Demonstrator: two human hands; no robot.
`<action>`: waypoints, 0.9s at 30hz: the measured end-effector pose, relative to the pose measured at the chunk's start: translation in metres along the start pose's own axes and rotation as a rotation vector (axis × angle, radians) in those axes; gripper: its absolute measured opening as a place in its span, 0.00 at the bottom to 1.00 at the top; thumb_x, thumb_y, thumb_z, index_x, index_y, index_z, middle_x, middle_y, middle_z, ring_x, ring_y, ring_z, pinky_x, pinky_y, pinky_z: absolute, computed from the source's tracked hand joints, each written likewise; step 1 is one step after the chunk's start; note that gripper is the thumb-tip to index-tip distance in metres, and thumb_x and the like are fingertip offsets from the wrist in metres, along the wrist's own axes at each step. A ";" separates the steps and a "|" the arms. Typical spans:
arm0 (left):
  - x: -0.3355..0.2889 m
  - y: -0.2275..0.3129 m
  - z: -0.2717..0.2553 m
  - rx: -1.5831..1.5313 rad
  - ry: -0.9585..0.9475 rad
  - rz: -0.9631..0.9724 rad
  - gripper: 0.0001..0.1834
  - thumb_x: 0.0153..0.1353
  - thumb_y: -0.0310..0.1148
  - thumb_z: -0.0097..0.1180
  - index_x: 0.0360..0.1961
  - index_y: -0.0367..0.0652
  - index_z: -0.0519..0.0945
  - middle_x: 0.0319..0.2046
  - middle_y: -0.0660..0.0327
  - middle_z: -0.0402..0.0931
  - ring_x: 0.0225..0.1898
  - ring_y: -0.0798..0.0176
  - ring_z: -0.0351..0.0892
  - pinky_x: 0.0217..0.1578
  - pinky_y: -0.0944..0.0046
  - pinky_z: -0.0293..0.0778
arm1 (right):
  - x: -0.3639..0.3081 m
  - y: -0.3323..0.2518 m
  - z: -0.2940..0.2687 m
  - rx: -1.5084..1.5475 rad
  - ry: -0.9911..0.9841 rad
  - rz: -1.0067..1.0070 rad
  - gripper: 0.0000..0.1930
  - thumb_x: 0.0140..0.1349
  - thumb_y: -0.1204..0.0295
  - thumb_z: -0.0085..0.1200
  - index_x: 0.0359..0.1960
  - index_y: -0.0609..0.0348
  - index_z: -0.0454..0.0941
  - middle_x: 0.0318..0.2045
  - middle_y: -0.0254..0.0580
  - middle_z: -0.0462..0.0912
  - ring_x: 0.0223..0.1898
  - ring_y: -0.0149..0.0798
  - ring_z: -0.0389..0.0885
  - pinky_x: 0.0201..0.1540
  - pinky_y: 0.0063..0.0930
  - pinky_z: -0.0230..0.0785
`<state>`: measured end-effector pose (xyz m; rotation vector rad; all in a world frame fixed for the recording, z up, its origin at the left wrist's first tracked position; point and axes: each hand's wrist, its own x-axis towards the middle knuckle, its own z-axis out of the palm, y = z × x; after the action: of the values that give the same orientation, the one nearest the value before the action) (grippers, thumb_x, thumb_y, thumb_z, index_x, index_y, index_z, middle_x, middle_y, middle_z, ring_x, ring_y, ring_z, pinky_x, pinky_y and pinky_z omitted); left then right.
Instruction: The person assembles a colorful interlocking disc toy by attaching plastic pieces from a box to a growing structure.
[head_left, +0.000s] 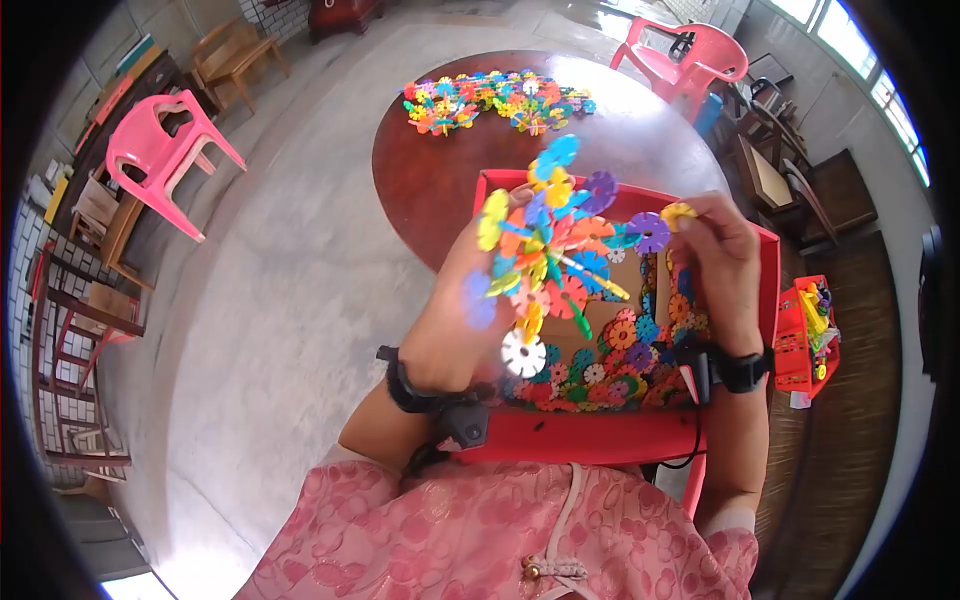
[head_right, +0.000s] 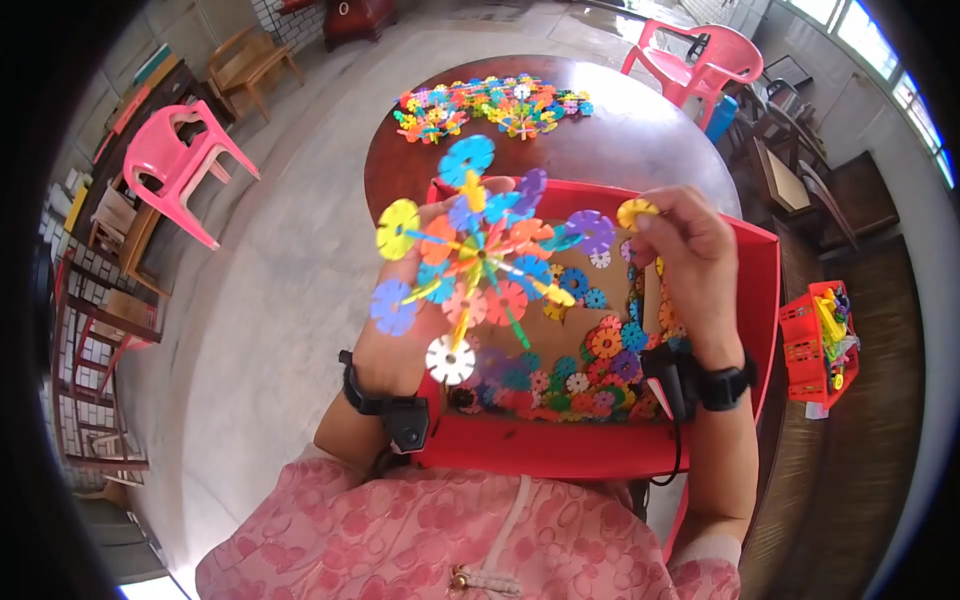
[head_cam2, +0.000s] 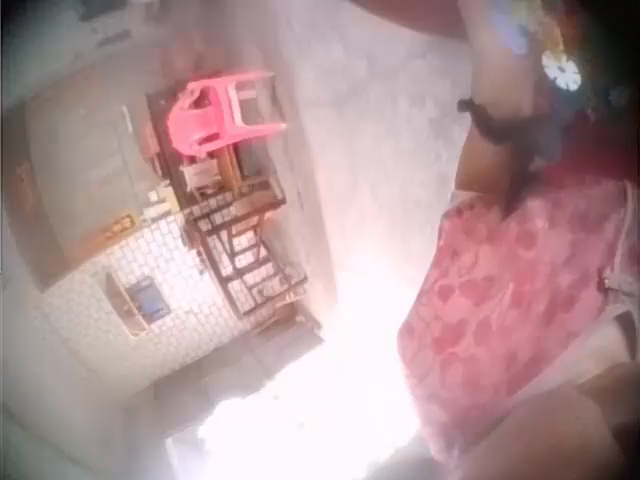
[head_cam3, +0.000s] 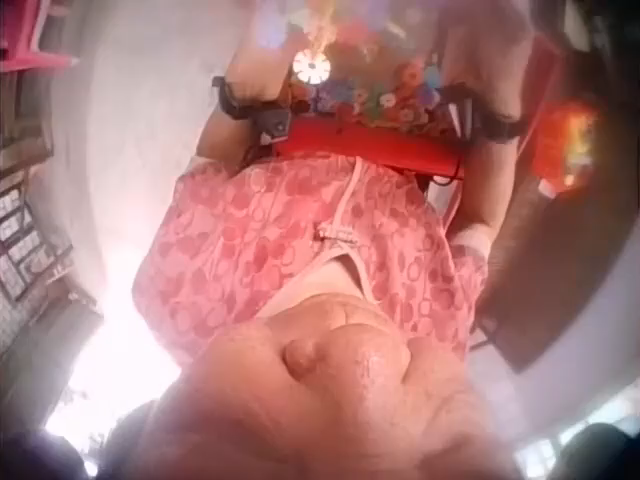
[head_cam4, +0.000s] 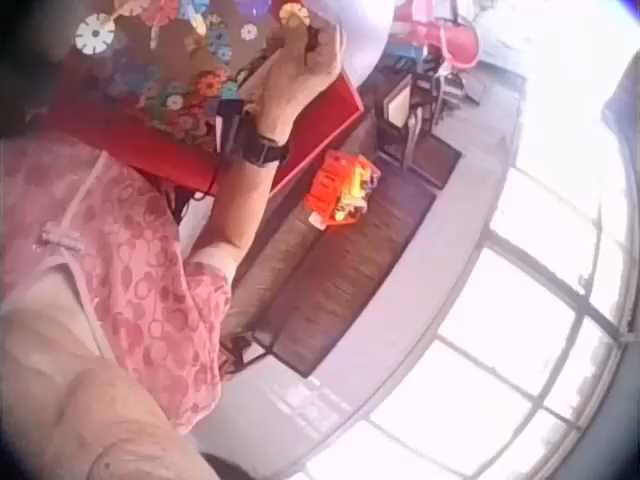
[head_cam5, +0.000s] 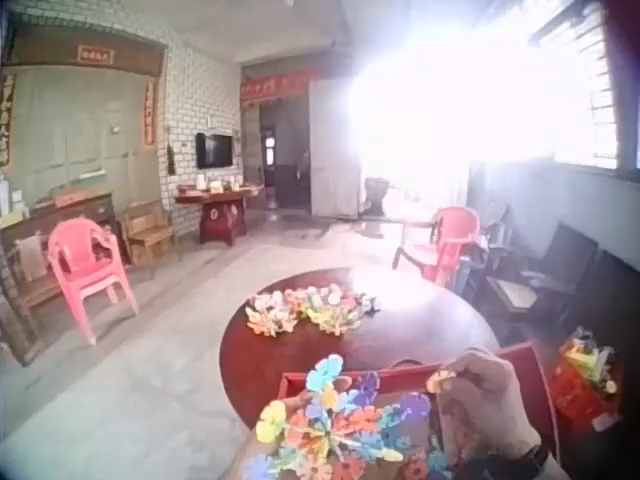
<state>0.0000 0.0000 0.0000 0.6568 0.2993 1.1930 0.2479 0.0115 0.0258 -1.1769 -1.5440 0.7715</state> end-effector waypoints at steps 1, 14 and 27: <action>-0.004 0.003 0.004 -0.032 -0.048 0.019 0.25 0.69 0.47 0.45 0.60 0.41 0.68 0.54 0.56 0.73 0.48 0.61 0.79 0.35 0.67 0.81 | -0.002 -0.016 0.000 0.114 0.024 -0.015 0.04 0.63 0.79 0.53 0.38 0.63 0.77 0.30 0.32 0.80 0.28 0.22 0.77 0.31 0.16 0.70; -0.008 0.007 0.033 0.086 0.179 -0.093 0.17 0.65 0.35 0.52 0.52 0.38 0.72 0.46 0.59 0.77 0.48 0.65 0.78 0.48 0.64 0.76 | -0.003 -0.062 0.020 -0.147 -0.081 -0.174 0.04 0.59 0.81 0.55 0.36 0.67 0.76 0.27 0.35 0.78 0.26 0.22 0.74 0.30 0.17 0.66; 0.007 0.004 0.012 0.207 -0.007 -0.118 0.14 0.65 0.34 0.49 0.47 0.36 0.73 0.43 0.58 0.78 0.44 0.66 0.80 0.47 0.65 0.77 | -0.014 -0.063 0.018 -0.252 -0.054 -0.214 0.05 0.55 0.84 0.54 0.34 0.68 0.76 0.26 0.37 0.78 0.25 0.25 0.74 0.29 0.19 0.66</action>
<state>0.0061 0.0033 0.0126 0.8115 0.4545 1.0546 0.2123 -0.0209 0.0722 -1.1536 -1.8175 0.4808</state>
